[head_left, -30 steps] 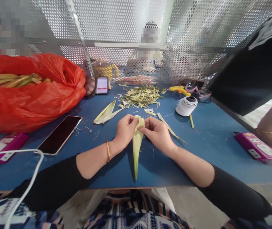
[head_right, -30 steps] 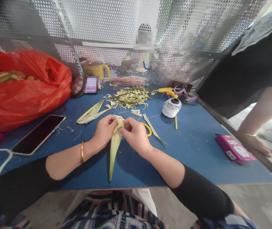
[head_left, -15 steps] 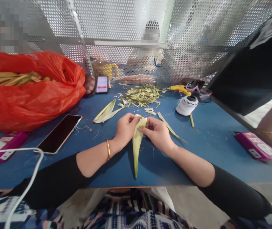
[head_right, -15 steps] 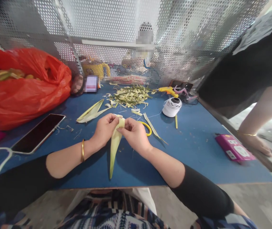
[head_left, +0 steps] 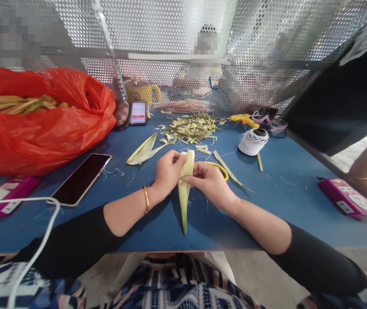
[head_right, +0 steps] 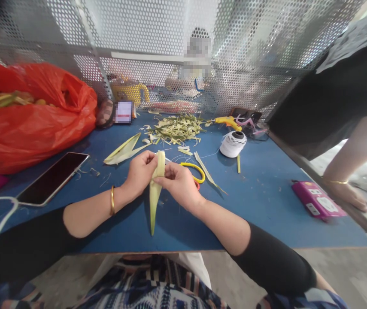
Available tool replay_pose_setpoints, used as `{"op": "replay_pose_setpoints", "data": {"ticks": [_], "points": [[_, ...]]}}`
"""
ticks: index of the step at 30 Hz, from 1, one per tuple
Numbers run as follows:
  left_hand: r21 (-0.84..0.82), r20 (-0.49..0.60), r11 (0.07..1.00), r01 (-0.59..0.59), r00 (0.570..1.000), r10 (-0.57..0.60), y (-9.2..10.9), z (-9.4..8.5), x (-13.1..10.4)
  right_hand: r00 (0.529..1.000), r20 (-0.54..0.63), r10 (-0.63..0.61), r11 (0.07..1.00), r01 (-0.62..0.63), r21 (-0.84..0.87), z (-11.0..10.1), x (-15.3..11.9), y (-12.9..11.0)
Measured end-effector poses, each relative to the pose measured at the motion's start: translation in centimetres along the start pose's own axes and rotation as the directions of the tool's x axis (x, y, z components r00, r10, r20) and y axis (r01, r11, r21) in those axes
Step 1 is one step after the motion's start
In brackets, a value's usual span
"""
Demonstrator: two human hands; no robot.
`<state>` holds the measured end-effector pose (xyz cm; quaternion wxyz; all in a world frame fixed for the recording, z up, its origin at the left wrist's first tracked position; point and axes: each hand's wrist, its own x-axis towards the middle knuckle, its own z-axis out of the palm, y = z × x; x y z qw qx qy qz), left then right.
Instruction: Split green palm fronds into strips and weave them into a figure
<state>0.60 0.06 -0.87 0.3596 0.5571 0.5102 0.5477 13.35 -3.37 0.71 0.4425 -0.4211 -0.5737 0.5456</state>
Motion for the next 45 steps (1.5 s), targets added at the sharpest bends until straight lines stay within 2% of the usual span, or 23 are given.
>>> {"op": "replay_pose_setpoints", "data": {"ticks": [8,10,16,18,21,23,25,27,30,32,34,36,39,42,45], "points": [[-0.033,0.009,0.999,0.032,0.999,-0.032,0.5,0.1,-0.4,0.972,-0.066,-0.227,0.946,0.203,-0.254,0.0,-0.6,-0.4],[-0.03,0.003,0.999,0.029,1.0,-0.029,0.5,0.0,-0.3,0.976,-0.064,-0.208,0.955,0.189,-0.229,0.1,-0.6,-0.4],[-0.026,-0.044,0.999,0.019,0.999,-0.02,0.5,-0.1,0.0,0.999,-0.043,-0.031,0.998,0.029,-0.051,0.0,0.0,-0.2],[-0.092,-0.001,0.991,0.092,0.996,-0.093,0.8,0.1,-0.3,0.995,-0.092,-0.025,0.999,0.02,-0.045,-0.1,0.1,-0.3],[-0.175,0.134,0.963,0.207,0.974,-0.184,1.3,0.4,-1.0,0.989,-0.142,-0.026,1.0,0.024,-0.015,-0.3,0.2,-0.4],[-0.191,0.157,0.957,0.217,0.97,-0.188,1.6,0.6,-1.4,0.991,-0.13,-0.007,1.0,0.009,0.011,-0.4,0.3,-0.4],[-0.182,0.134,0.962,0.205,0.974,-0.182,1.7,0.6,-1.5,0.995,-0.097,0.003,1.0,-0.001,0.026,-0.4,0.4,-0.3],[-0.156,0.109,0.97,0.186,0.979,-0.17,1.7,0.6,-1.5,0.996,-0.08,-0.028,1.0,0.029,0.008,-0.4,0.3,-0.1],[-0.129,0.085,0.98,0.152,0.986,-0.142,1.6,0.5,-1.4,0.983,-0.111,-0.144,0.985,0.132,-0.114,-0.4,0.0,0.0],[-0.13,0.07,0.979,0.16,0.986,-0.152,1.5,0.5,-1.4,0.965,-0.134,-0.225,0.956,0.192,-0.222,-0.3,-0.3,0.0],[-0.145,0.058,0.973,0.177,0.984,-0.17,1.5,0.5,-1.3,0.956,-0.143,-0.257,0.942,0.214,-0.259,-0.2,-0.5,-0.2],[-0.157,0.047,0.97,0.183,0.983,-0.178,1.5,0.5,-1.3,0.968,-0.129,-0.214,0.967,0.192,-0.165,-0.1,-0.4,-0.2],[-0.141,0.015,0.975,0.172,0.985,-0.171,1.5,0.5,-1.1,0.996,-0.058,-0.068,0.997,0.07,0.038,0.2,-0.2,-0.2],[-0.13,-0.016,0.977,0.166,0.985,-0.17,1.4,0.6,-1.1,1.0,-0.012,0.02,0.998,-0.019,0.065,0.3,-0.1,-0.1],[-0.227,0.042,0.95,0.215,0.977,-0.211,1.5,0.7,-1.3,0.999,-0.044,0.004,0.999,-0.002,0.047,0.2,0.0,-0.2]]}}
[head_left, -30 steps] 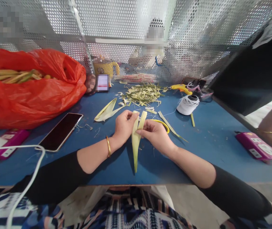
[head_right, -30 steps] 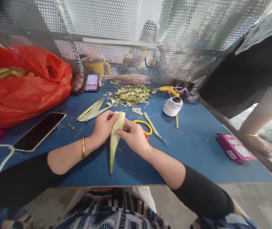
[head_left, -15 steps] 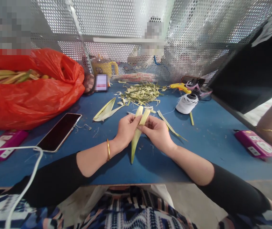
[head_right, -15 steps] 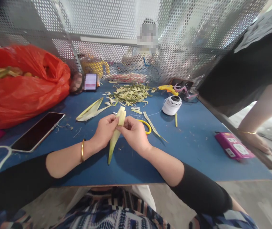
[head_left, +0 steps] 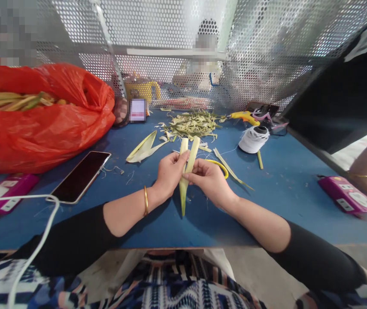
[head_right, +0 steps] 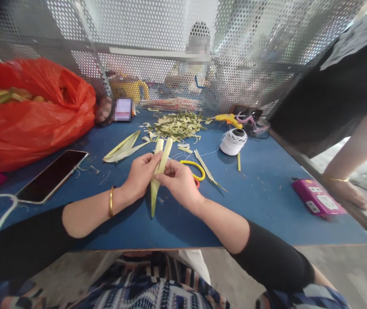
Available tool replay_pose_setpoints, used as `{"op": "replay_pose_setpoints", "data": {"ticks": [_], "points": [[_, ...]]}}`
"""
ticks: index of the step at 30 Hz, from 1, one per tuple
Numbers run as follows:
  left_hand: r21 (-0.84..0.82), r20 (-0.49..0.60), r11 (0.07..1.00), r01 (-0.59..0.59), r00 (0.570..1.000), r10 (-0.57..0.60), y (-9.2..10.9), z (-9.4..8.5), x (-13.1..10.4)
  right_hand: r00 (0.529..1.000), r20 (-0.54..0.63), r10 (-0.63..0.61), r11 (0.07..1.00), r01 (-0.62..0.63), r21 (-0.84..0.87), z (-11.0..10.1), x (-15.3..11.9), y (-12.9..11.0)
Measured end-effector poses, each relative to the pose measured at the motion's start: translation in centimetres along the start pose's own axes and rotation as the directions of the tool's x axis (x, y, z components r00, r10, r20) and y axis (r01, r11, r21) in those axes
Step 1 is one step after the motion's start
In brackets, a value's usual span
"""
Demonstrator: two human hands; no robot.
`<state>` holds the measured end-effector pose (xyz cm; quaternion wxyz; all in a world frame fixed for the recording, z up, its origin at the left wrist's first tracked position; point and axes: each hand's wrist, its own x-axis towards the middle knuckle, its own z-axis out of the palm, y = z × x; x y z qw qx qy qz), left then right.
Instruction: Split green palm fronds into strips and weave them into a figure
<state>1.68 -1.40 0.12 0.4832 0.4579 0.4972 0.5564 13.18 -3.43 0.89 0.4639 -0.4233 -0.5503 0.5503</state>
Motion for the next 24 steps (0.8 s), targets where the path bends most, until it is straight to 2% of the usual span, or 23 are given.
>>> {"op": "replay_pose_setpoints", "data": {"ticks": [4,11,18,24], "points": [[-0.092,0.088,0.994,0.054,0.995,-0.046,0.0,0.2,-0.4,0.997,-0.055,-0.052,0.998,0.051,-0.021,-0.4,0.1,0.0],[-0.003,0.018,0.999,-0.04,0.999,0.04,-0.3,-0.1,0.0,0.969,-0.098,-0.227,0.963,0.209,-0.17,-0.2,-0.3,-0.1],[0.033,-0.019,0.997,-0.073,0.997,0.073,-0.4,-0.2,0.2,0.991,0.018,-0.134,0.985,0.135,-0.11,0.0,-0.3,0.2],[0.036,-0.048,0.997,-0.067,0.996,0.069,-0.8,-0.3,1.0,0.977,0.013,-0.214,0.957,0.212,-0.2,-0.1,-1.0,-0.4]]}}
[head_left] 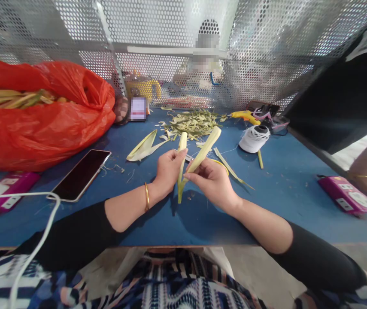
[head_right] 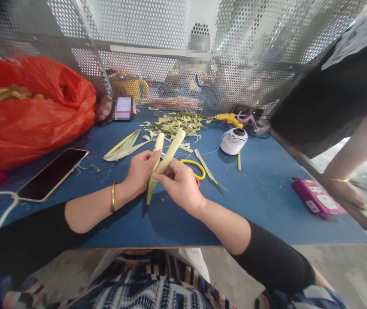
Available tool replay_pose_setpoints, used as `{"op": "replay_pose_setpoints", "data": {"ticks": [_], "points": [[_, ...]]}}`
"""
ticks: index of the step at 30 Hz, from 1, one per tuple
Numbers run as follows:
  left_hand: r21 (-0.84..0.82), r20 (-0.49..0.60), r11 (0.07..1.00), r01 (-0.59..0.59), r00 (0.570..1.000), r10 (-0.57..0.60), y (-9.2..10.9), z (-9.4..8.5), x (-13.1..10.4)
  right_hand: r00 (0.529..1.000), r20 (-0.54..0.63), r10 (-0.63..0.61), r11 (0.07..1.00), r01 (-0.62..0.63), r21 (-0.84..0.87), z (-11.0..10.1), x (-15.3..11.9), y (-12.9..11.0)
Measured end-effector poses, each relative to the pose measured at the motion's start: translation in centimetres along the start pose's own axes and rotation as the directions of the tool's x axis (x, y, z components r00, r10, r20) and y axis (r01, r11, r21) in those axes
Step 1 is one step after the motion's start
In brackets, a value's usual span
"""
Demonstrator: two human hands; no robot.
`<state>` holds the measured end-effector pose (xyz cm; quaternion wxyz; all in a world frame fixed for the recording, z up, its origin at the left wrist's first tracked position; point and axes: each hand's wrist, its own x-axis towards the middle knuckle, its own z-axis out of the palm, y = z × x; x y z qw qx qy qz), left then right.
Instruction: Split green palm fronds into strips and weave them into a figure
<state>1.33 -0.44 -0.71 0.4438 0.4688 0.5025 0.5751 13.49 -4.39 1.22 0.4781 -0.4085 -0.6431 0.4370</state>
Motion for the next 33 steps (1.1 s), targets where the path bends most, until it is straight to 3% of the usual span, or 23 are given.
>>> {"op": "replay_pose_setpoints", "data": {"ticks": [4,7,9,11,13,14,16,19,21,26,27,29,30,31,33], "points": [[0.0,-0.07,1.0,0.026,0.997,-0.026,0.0,-0.1,0.5,0.994,0.103,-0.041,0.999,0.042,-0.012,-0.3,-0.5,-1.2],[0.013,-0.069,1.0,0.017,0.997,-0.016,0.0,-0.2,0.7,0.975,0.217,-0.038,0.996,0.018,0.093,-1.1,-0.7,-2.6],[0.017,-0.075,1.0,0.007,0.997,-0.005,-0.1,-0.3,0.9,0.937,0.349,-0.01,0.982,-0.057,0.181,-2.1,-0.6,-3.7],[0.019,-0.095,1.0,0.013,0.995,-0.011,-0.3,-0.5,1.1,0.864,0.502,0.025,0.964,-0.154,0.218,-3.6,-0.5,-4.9],[0.032,-0.112,0.999,0.028,0.993,-0.024,-0.4,-0.6,1.3,0.81,0.585,0.045,0.958,-0.201,0.204,-5.6,-0.2,-5.7],[0.04,-0.115,0.999,0.033,0.993,-0.029,-0.4,-0.6,1.4,0.82,0.57,0.057,0.967,-0.188,0.173,-6.6,0.0,-5.9],[0.044,-0.101,0.999,0.031,0.995,-0.027,-0.4,-0.6,1.4,0.884,0.456,0.104,0.99,-0.135,0.035,-8.6,0.7,-5.6],[0.024,-0.044,1.0,0.016,0.999,-0.015,-0.2,-0.6,1.1,0.949,0.261,0.174,0.956,-0.099,-0.278,-11.1,1.9,-4.1],[0.005,-0.02,1.0,0.018,1.0,-0.017,0.0,-0.6,0.8,0.938,0.212,0.273,0.861,-0.14,-0.489,-12.2,2.6,-2.9],[-0.002,0.025,0.997,0.072,0.997,-0.072,0.4,-0.4,0.0,0.829,0.116,0.547,0.525,-0.232,-0.819,-12.8,3.5,-2.0],[0.001,0.044,0.996,0.085,0.995,-0.085,0.6,-0.3,-0.2,0.834,0.071,0.546,0.454,-0.224,-0.862,-12.7,3.6,-2.0],[-0.001,0.09,0.994,0.112,0.99,-0.112,1.0,-0.2,-0.7,0.902,-0.047,0.43,0.356,-0.217,-0.909,-12.1,3.6,-2.0],[-0.006,0.118,0.992,0.129,0.985,-0.127,1.2,-0.1,-0.9,0.941,-0.098,0.325,0.367,-0.221,-0.904,-11.7,3.6,-1.9],[-0.014,0.148,0.989,0.147,0.979,-0.143,1.4,-0.1,-1.1,0.967,-0.135,0.215,0.443,-0.22,-0.869,-11.2,3.6,-1.8],[-0.025,0.215,0.984,0.175,0.963,-0.166,1.8,0.1,-1.5,0.982,-0.169,0.087,0.724,-0.179,-0.667,-9.9,3.5,-1.5]]}}
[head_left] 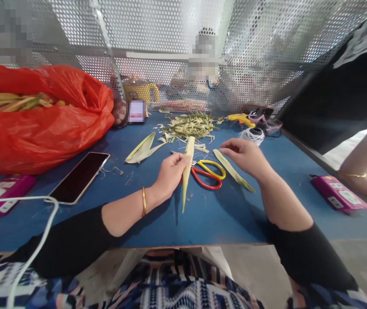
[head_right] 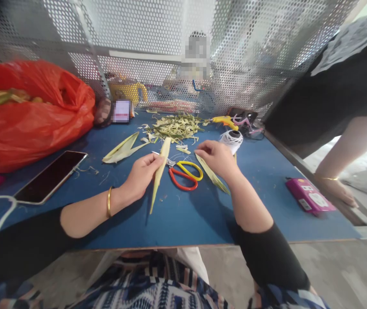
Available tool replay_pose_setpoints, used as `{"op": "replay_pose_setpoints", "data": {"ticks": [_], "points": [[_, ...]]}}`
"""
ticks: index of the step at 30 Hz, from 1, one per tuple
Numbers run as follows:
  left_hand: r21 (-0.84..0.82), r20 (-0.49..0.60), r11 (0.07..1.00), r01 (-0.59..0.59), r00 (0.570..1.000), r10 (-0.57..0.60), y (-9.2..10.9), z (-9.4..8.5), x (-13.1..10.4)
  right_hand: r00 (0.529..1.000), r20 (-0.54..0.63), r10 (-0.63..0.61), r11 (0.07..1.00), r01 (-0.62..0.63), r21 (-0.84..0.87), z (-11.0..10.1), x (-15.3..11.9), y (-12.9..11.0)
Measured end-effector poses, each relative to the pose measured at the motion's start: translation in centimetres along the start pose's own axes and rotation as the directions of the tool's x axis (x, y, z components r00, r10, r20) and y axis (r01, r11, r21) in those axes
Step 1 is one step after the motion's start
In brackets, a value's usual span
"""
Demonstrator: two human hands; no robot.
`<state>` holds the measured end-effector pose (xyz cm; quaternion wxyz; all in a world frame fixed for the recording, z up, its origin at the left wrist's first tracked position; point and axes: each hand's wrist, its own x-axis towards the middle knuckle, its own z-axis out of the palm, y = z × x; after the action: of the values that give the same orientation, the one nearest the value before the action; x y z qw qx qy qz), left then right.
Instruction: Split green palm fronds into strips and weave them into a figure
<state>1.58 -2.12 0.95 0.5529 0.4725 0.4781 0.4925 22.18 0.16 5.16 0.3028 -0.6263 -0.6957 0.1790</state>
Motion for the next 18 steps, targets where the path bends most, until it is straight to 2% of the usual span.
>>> {"op": "replay_pose_setpoints", "data": {"ticks": [1,2,3,5,8,10,13,18], "points": [[-0.002,0.037,1.0,0.008,0.999,-0.008,0.1,0.1,-0.2,1.0,0.015,0.0,0.972,-0.004,0.235,0.7,-0.2,-0.4],[0.001,0.075,1.0,0.012,0.997,-0.012,0.1,0.2,-0.4,0.997,0.071,0.016,0.897,-0.046,0.44,1.5,-0.4,-0.8],[0.01,0.114,1.0,0.014,0.993,-0.015,0.1,0.3,-0.5,0.989,0.145,0.035,0.808,-0.113,0.578,2.2,-0.6,-1.1],[0.045,0.201,0.999,0.026,0.979,-0.035,0.0,0.3,-0.7,0.969,0.238,0.061,0.668,-0.216,0.712,3.4,-0.9,-1.7],[0.071,0.315,0.994,0.083,0.944,-0.101,-0.1,0.3,-0.7,0.971,0.226,0.08,0.57,-0.23,0.789,4.4,-1.2,-2.0],[-0.009,0.332,0.988,0.151,0.933,-0.14,-0.1,0.3,-0.6,0.975,0.211,0.07,0.555,-0.214,0.804,4.7,-1.3,-2.1],[-0.166,0.279,0.966,0.198,0.949,-0.147,-0.1,0.2,-0.2,0.97,0.241,0.04,0.586,-0.218,0.78,4.8,-1.6,-2.3],[-0.158,0.205,0.973,0.166,0.97,-0.132,-0.1,-0.2,0.2,0.959,0.281,0.018,0.649,-0.225,0.727,5.1,-1.9,-2.8]]}}
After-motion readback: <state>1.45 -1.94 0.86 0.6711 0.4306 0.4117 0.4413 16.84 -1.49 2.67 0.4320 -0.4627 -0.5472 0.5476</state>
